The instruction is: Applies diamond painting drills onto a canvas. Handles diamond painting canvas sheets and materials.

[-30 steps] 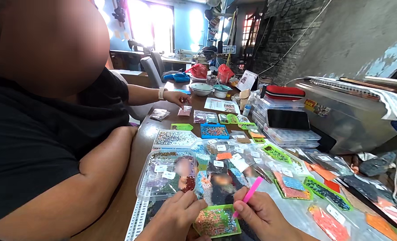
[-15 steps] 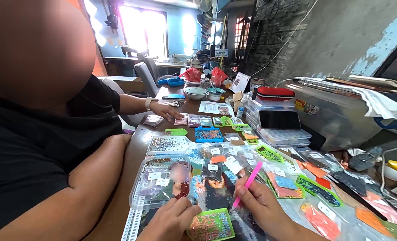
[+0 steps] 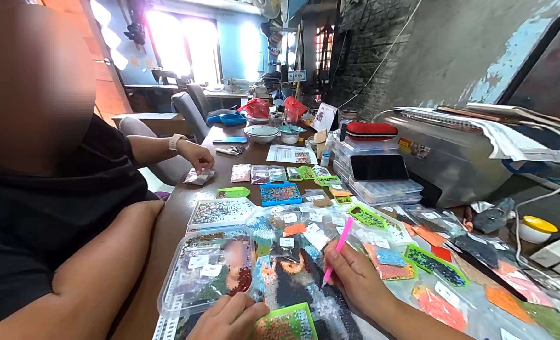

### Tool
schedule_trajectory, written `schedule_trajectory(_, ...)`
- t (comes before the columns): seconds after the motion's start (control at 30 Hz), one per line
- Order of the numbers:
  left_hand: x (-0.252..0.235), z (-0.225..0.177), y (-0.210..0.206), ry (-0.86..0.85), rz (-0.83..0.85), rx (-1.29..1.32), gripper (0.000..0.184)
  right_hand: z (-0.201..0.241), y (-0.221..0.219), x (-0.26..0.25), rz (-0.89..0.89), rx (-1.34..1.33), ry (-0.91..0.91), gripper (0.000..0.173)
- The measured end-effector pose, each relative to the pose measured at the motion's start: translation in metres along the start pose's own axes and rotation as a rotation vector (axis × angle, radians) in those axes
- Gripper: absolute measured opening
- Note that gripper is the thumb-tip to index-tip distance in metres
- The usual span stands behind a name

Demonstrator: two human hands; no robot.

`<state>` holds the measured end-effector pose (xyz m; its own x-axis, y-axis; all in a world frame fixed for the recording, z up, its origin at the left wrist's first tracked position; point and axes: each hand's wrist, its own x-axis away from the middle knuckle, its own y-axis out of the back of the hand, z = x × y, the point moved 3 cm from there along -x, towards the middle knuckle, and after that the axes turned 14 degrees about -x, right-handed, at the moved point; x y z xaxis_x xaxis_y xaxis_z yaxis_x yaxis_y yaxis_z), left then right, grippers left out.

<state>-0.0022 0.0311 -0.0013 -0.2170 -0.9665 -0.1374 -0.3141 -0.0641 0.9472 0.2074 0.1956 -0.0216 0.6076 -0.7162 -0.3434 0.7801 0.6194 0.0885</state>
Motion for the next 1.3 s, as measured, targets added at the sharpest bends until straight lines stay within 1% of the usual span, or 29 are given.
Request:
schedule_trajectory(0.17,0.0009,-0.0006,-0.0005,0.007,0.0,0.014,0.047,-0.003,-0.0013,0.0006,0.01,0.027,0.005,0.032)
schedule_trajectory(0.3,0.0003,0.0006,-0.0011,0.011,0.005,0.023,0.049,-0.0035,-0.0018,-0.0002,0.024,0.072,0.055,0.032)
schedule_trajectory(0.53,0.001,-0.0004,-0.0003,0.014,0.014,0.024,0.048,-0.0036,-0.0026,0.0011,0.044,0.133,0.082,0.034)
schedule_trajectory(0.67,-0.0001,-0.0006,0.0008,0.013,-0.002,0.025,0.048,-0.0053,-0.0024,-0.001,0.046,0.142,0.112,0.035)
schedule_trajectory(1.13,0.0004,-0.0005,0.0001,0.016,-0.001,0.02,0.049,-0.0039,-0.0031,-0.0005,0.05,0.158,0.119,0.033)
schedule_trajectory(1.3,0.0004,-0.0001,-0.0007,0.009,-0.009,0.035,0.048,-0.0048,-0.0024,-0.0004,0.063,0.159,0.129,0.036)
